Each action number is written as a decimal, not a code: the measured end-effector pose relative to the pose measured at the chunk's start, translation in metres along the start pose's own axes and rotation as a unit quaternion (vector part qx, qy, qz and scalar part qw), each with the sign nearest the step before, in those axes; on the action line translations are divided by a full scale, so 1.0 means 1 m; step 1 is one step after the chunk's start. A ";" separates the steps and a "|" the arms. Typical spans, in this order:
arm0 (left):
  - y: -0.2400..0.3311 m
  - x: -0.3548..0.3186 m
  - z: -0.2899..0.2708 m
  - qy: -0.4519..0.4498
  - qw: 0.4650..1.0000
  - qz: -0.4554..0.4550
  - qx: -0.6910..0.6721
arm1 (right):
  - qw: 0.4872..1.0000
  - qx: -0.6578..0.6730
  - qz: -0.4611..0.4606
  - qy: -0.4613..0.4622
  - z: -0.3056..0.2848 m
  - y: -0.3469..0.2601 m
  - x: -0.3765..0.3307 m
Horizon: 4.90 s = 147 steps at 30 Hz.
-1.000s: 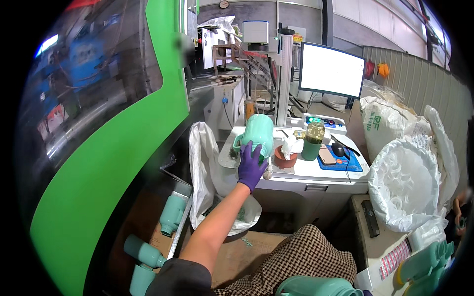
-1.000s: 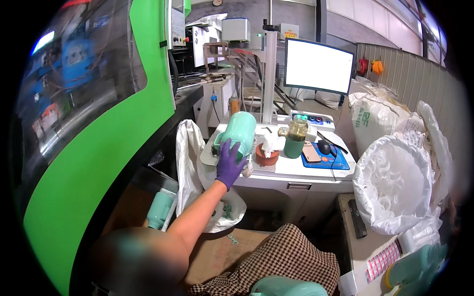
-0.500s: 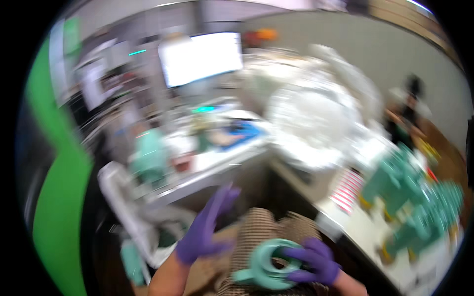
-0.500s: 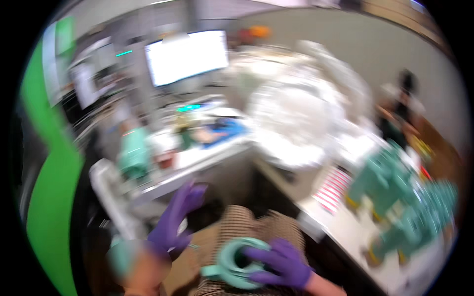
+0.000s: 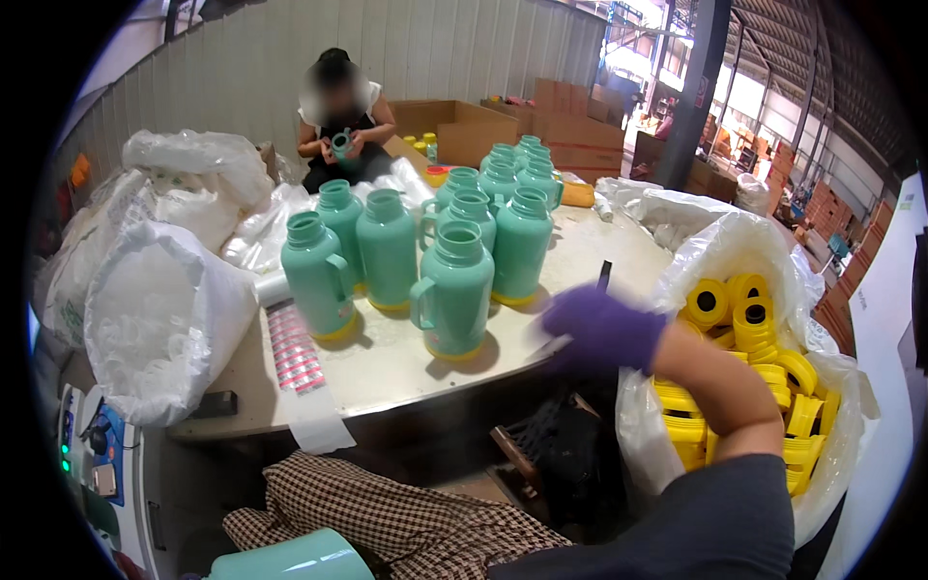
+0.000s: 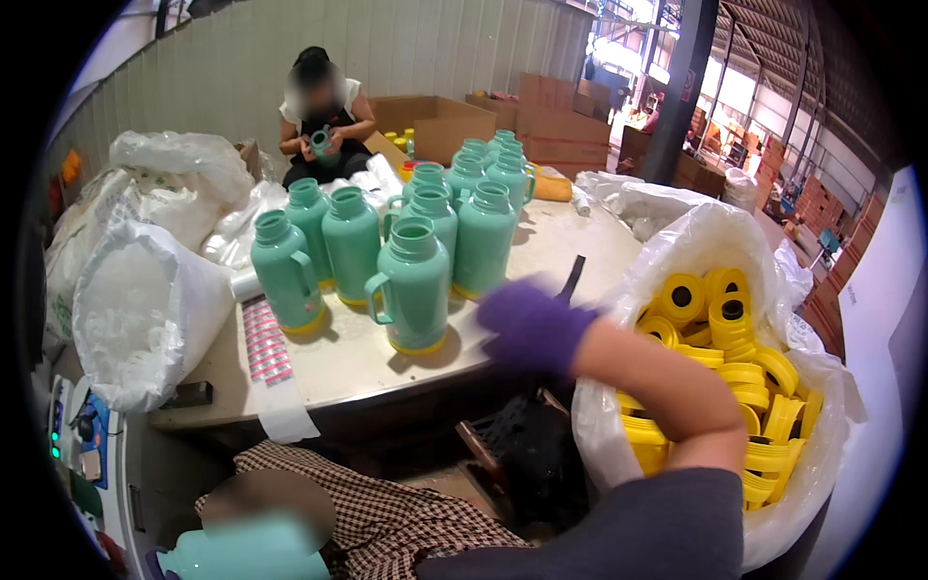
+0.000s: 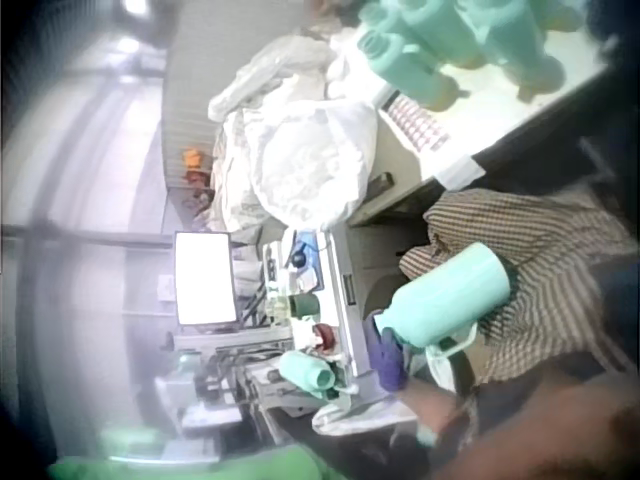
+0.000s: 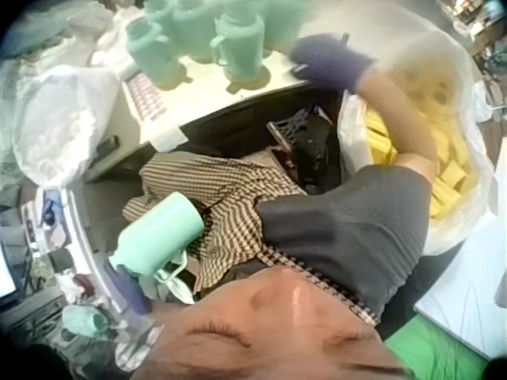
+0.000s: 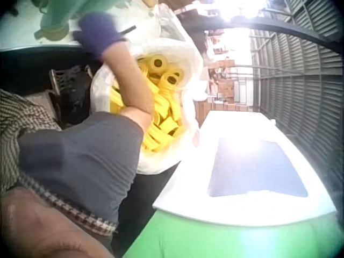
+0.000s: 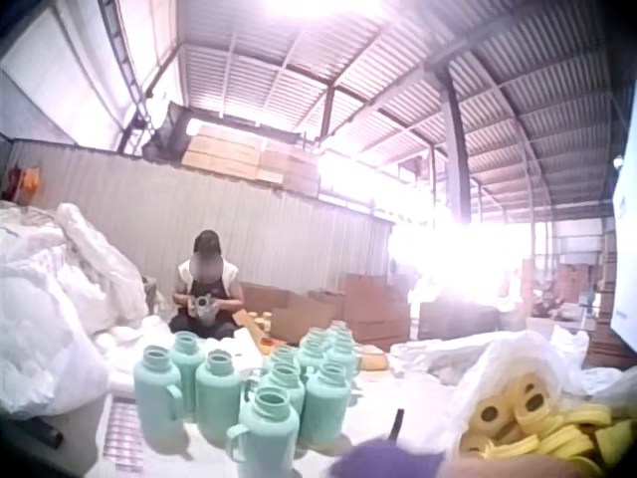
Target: The person sits on the floor and assembles teal plastic containers by inserting green rings into the necks and screwing on yellow lids. They handle the containers one at a time, placing finished units on a nearby table.
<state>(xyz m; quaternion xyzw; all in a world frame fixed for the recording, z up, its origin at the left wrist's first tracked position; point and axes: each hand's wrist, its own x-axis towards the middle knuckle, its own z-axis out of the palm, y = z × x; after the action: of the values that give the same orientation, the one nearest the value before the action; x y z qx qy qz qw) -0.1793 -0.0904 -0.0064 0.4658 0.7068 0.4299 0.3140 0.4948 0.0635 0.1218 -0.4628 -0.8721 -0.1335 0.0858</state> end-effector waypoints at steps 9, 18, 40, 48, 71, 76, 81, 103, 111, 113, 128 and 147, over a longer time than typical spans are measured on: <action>-0.036 0.022 0.048 0.094 0.946 0.042 -0.306 | 0.624 -0.133 0.551 -0.537 -0.049 -0.023 -0.173; -0.030 0.079 0.115 0.077 0.947 0.235 -0.204 | 0.649 0.119 0.636 -0.401 -0.094 0.049 -0.239; -0.130 -0.044 0.081 0.275 0.830 0.067 -0.480 | 0.762 0.515 0.310 0.241 0.359 -0.072 0.199; -0.093 -0.050 0.106 0.237 0.815 0.024 -0.528 | 0.974 0.147 0.015 0.169 0.266 -0.113 0.212; -0.036 -0.048 0.146 0.253 0.942 -0.004 -0.220 | 0.771 0.572 -0.139 0.244 0.197 -0.266 0.149; -0.024 -0.048 0.137 0.341 0.929 0.089 -0.111 | 0.718 0.673 -0.024 0.177 0.204 -0.278 0.132; -0.005 -0.052 0.130 0.350 0.925 0.148 0.018 | 0.627 0.772 0.017 0.106 0.198 -0.284 0.128; 0.218 0.004 0.346 -0.261 0.796 0.536 -0.110 | 0.787 0.276 0.312 0.456 0.258 -0.099 -0.024; 0.104 0.010 0.304 -0.383 0.868 0.311 -0.054 | 0.734 0.256 0.420 0.469 0.284 0.070 -0.002; 0.086 0.005 0.288 -0.339 0.893 0.291 -0.053 | 0.736 0.246 0.402 0.486 0.308 0.095 0.025; -0.024 -0.077 0.171 0.128 0.984 0.122 -0.016 | 0.745 0.185 0.310 0.561 0.310 0.092 0.079; -0.423 -0.432 -0.004 0.386 0.724 -0.479 0.312 | 0.899 0.277 -0.310 0.140 0.234 -0.226 0.130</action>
<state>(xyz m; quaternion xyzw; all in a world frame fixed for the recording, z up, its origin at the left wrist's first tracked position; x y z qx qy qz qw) -0.1878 -0.5758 -0.3672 -0.0698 0.9902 0.1201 0.0152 0.2293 0.1175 -0.0996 -0.1030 -0.9524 0.0300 0.2854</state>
